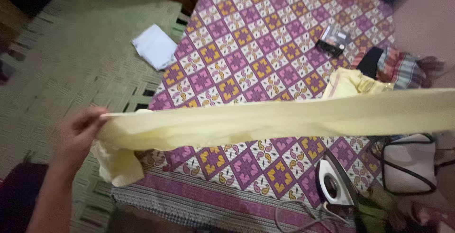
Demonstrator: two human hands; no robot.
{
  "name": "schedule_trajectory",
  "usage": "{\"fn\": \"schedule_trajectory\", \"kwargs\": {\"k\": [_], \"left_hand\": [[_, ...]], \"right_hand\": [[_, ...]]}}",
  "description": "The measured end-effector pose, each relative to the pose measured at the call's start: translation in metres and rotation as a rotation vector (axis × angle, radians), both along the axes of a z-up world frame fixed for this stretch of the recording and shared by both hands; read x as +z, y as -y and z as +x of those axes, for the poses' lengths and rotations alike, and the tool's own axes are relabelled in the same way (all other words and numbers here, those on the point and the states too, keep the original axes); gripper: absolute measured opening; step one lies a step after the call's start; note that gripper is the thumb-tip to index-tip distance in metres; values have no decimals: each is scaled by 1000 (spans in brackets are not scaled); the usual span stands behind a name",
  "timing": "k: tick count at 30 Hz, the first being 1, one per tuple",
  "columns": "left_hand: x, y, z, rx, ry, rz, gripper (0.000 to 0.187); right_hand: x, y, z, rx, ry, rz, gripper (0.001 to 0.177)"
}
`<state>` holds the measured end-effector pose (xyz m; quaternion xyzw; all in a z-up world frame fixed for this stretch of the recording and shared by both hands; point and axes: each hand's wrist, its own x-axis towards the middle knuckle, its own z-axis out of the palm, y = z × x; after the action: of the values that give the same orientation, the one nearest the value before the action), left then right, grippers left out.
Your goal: The person irons a light yellow garment laid out on a patterned bedsheet. They repeatedly smooth the fabric with one hand while moving a steam iron over the surface with the other, adjusting the garment's position to cover different areas.
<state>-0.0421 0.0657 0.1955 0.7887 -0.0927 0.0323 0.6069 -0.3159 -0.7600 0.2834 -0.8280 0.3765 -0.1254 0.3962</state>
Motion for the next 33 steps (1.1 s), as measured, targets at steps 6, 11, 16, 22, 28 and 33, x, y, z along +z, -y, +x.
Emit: {"fn": "schedule_trajectory", "kwargs": {"k": [6, 11, 16, 22, 28, 33], "left_hand": [[98, -38, -100, -169, 279, 262, 15], [117, -45, -145, -267, 323, 366, 18], [72, -26, -151, -271, 143, 376, 22], [-27, 52, -66, -206, -211, 266, 27], [-130, 107, 19, -88, -498, 73, 29], [-226, 127, 71, 67, -613, 164, 31]], "right_hand": [[25, -7, -27, -32, 90, 43, 44], [31, 4, -44, -75, 125, 80, 44], [16, 21, -53, -124, 116, 134, 43], [-17, 64, -34, -187, 111, 159, 43], [-74, 139, 40, -245, 77, 144, 44], [-198, 193, 141, -207, -166, -173, 39]]}}
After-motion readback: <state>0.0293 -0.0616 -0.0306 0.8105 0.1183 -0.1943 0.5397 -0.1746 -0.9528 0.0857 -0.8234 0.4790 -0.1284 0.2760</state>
